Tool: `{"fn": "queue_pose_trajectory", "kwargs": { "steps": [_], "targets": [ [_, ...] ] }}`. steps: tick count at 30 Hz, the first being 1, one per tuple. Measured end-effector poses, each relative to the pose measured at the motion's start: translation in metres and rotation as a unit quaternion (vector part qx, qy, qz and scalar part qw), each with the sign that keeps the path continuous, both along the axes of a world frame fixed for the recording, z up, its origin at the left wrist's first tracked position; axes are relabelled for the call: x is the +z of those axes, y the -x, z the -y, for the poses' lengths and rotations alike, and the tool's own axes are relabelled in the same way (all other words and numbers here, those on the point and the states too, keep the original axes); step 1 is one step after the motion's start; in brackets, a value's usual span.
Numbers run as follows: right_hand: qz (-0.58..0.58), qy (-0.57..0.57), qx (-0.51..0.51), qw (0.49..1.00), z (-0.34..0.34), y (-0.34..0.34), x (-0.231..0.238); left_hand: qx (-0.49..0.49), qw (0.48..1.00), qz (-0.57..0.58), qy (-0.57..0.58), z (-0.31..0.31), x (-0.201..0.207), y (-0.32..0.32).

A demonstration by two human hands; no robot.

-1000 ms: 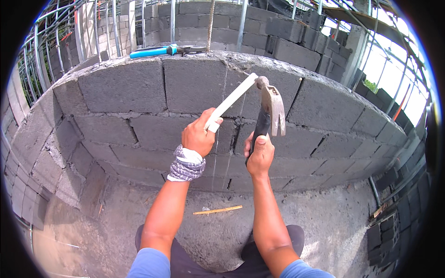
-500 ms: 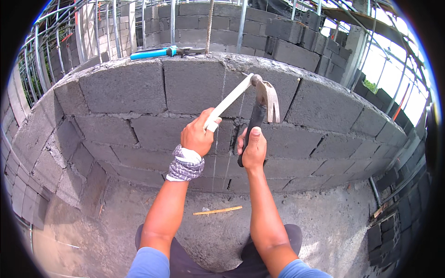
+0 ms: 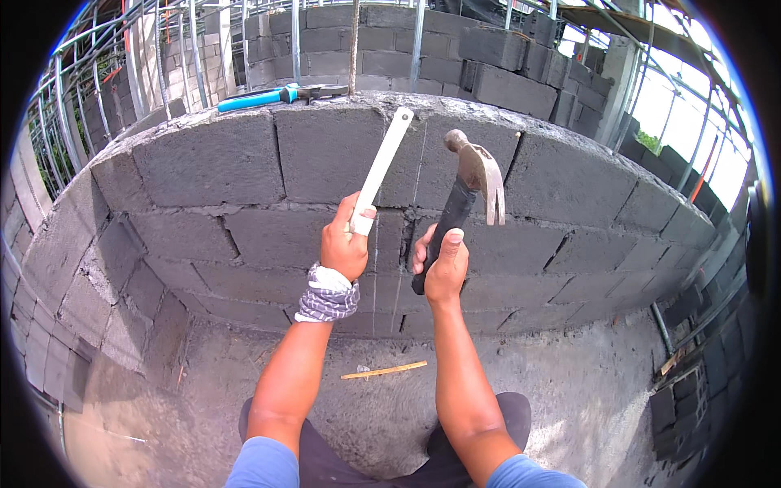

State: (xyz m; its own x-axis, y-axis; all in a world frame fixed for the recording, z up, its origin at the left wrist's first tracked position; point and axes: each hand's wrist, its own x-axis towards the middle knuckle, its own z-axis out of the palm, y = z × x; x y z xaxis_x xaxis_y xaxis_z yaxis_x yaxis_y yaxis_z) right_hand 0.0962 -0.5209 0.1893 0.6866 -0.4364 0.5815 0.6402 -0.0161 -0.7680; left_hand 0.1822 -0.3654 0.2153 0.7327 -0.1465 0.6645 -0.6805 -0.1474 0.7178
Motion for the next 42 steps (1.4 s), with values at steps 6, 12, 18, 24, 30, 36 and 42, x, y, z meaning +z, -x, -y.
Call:
{"fn": "queue_pose_trajectory", "kwargs": {
  "steps": [6, 12, 18, 24, 30, 36, 42],
  "targets": [
    [0.054, 0.049, -0.056, 0.996, 0.007, 0.005, -0.004, 0.023, 0.999, 0.037, -0.022, -0.005, -0.019, -0.007],
    [0.046, 0.044, -0.048, 0.997, 0.003, 0.011, -0.005, 0.068, 0.994, 0.073, -0.051, -0.009, -0.033, -0.014],
    [0.098, 0.121, -0.063, 0.986, -0.005, 0.014, 0.002, 0.038, 0.997, 0.059, -0.041, -0.011, -0.034, -0.02],
    [-0.045, 0.237, -0.158, 0.957, -0.007, 0.007, -0.002, 0.011, 0.998, 0.053, -0.021, -0.01, -0.035, -0.022],
    [0.083, 0.234, -0.186, 0.951, -0.003, 0.002, -0.009, 0.002, 0.999, 0.008, -0.034, -0.013, -0.034, -0.023],
    [0.01, 0.185, -0.158, 0.97, -0.004, -0.001, -0.005, 0.003, 0.999, 0.019, -0.037, -0.015, -0.034, -0.025],
    [-0.057, 0.164, -0.12, 0.977, -0.003, 0.003, 0.002, -0.006, 0.999, 0.043, -0.012, -0.013, -0.035, -0.025]
  ]
}}
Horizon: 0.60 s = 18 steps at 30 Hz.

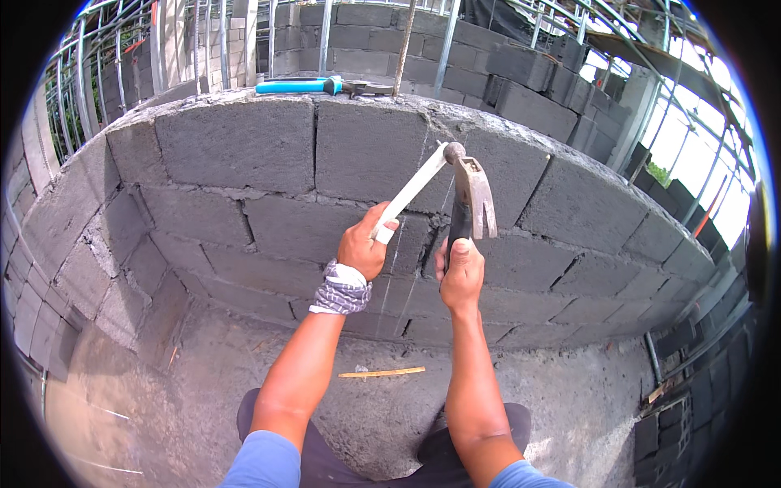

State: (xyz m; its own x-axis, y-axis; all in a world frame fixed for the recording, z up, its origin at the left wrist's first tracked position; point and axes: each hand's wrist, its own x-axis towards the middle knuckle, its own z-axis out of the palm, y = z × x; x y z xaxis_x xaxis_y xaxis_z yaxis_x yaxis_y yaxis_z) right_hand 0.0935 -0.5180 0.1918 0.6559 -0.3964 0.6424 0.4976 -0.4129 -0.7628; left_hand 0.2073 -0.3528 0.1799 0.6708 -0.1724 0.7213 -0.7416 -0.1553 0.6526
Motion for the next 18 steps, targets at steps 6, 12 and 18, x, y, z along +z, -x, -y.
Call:
{"fn": "queue_pose_trajectory", "kwargs": {
  "steps": [6, 12, 18],
  "targets": [
    [0.178, 0.03, 0.078, 0.98, 0.001, -0.001, -0.002, 0.006, 1.0, -0.007, 0.001, 0.0, 0.002, 0.0],
    [0.046, 0.034, 0.012, 0.998, 0.004, -0.012, -0.009, 0.01, 1.0, -0.023, -0.003, 0.002, 0.002, 0.002],
    [0.057, 0.042, 0.002, 0.997, 0.008, -0.015, -0.013, -0.003, 1.0, -0.025, 0.003, 0.004, 0.0, 0.0]
  ]
}}
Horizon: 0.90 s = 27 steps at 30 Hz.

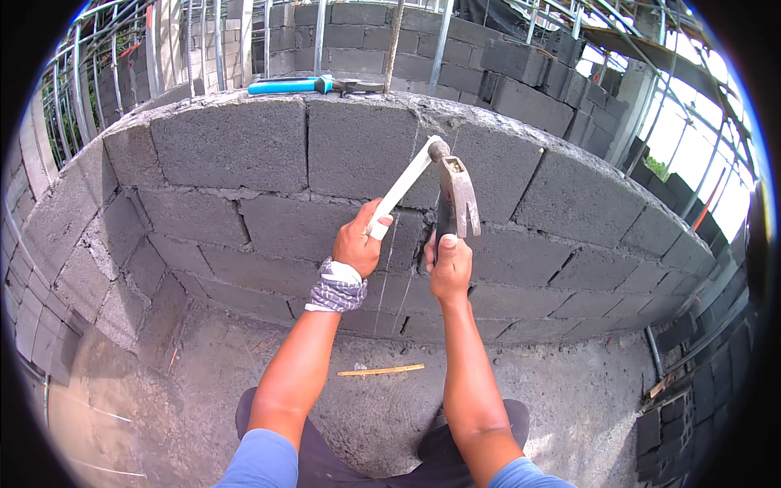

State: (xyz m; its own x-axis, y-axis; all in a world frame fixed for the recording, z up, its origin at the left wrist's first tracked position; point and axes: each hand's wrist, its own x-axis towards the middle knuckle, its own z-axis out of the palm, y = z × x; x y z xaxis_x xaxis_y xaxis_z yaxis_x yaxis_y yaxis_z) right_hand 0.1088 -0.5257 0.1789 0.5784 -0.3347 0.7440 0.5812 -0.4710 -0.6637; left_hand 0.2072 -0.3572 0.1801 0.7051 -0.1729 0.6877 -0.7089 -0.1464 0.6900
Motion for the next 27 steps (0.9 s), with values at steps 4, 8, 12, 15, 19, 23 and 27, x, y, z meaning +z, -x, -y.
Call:
{"fn": "queue_pose_trajectory", "kwargs": {
  "steps": [4, 8, 12, 15, 19, 23, 27],
  "targets": [
    [0.039, 0.026, 0.002, 0.999, -0.001, 0.0, 0.001, 0.014, 1.0, 0.001, -0.025, 0.004, -0.001, 0.0],
    [0.016, -0.015, 0.052, 0.998, -0.002, -0.006, 0.005, -0.004, 1.0, -0.018, -0.009, 0.004, -0.004, -0.002],
    [0.004, -0.065, 0.045, 0.997, 0.0, -0.006, 0.008, 0.012, 1.0, -0.023, -0.01, 0.005, -0.006, -0.004],
    [0.11, -0.073, 0.15, 0.98, 0.003, -0.007, 0.009, 0.03, 1.0, 0.008, -0.002, 0.006, -0.006, -0.007],
    [-0.031, 0.033, 0.022, 0.999, 0.004, -0.007, 0.011, 0.057, 0.998, 0.034, -0.024, 0.007, -0.006, -0.01],
    [0.043, -0.044, 0.046, 0.997, -0.013, 0.004, 0.008, 0.098, 0.993, 0.048, -0.047, 0.005, -0.004, -0.007],
    [0.116, -0.029, 0.081, 0.989, -0.014, 0.002, 0.016, 0.096, 0.994, 0.046, -0.034, 0.004, -0.001, -0.003]
  ]
}}
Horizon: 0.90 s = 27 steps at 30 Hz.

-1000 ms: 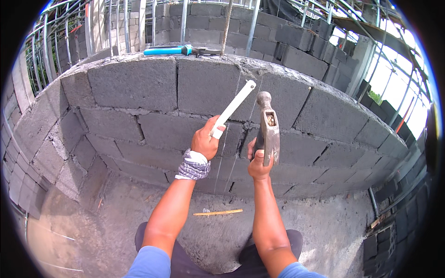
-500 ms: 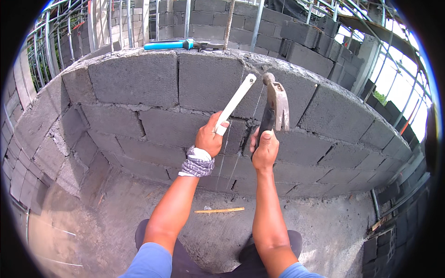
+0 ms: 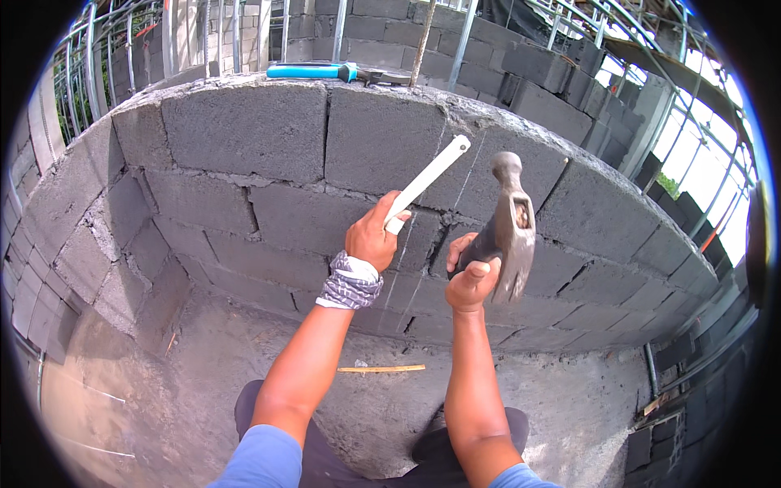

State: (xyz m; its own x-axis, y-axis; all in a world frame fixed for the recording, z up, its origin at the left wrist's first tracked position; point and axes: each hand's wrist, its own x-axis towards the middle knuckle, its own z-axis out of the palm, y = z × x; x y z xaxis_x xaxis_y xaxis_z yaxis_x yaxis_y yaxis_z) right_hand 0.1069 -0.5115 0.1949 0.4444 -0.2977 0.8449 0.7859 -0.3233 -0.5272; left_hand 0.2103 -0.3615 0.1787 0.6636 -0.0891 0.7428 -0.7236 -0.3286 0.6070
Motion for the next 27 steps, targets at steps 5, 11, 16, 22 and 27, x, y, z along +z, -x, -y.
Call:
{"fn": "queue_pose_trajectory", "kwargs": {
  "steps": [5, 11, 16, 22, 27],
  "targets": [
    [-0.145, -0.052, -0.032, 0.987, -0.002, -0.002, -0.001, -0.004, 1.0, -0.017, -0.019, -0.004, 0.009, 0.001],
    [-0.094, -0.141, 0.034, 0.985, -0.004, 0.015, 0.002, -0.143, 0.977, -0.156, -0.019, -0.025, 0.035, 0.013],
    [-0.032, -0.163, 0.096, 0.981, -0.004, 0.021, 0.019, -0.199, 0.962, -0.183, -0.027, -0.053, 0.064, 0.015],
    [-0.036, -0.13, 0.091, 0.987, -0.001, 0.03, 0.024, -0.223, 0.958, -0.177, 0.029, -0.046, 0.067, 0.028],
    [-0.018, -0.121, 0.092, 0.988, 0.001, 0.043, 0.035, -0.121, 0.981, -0.146, -0.039, -0.047, 0.089, 0.051]
  ]
}}
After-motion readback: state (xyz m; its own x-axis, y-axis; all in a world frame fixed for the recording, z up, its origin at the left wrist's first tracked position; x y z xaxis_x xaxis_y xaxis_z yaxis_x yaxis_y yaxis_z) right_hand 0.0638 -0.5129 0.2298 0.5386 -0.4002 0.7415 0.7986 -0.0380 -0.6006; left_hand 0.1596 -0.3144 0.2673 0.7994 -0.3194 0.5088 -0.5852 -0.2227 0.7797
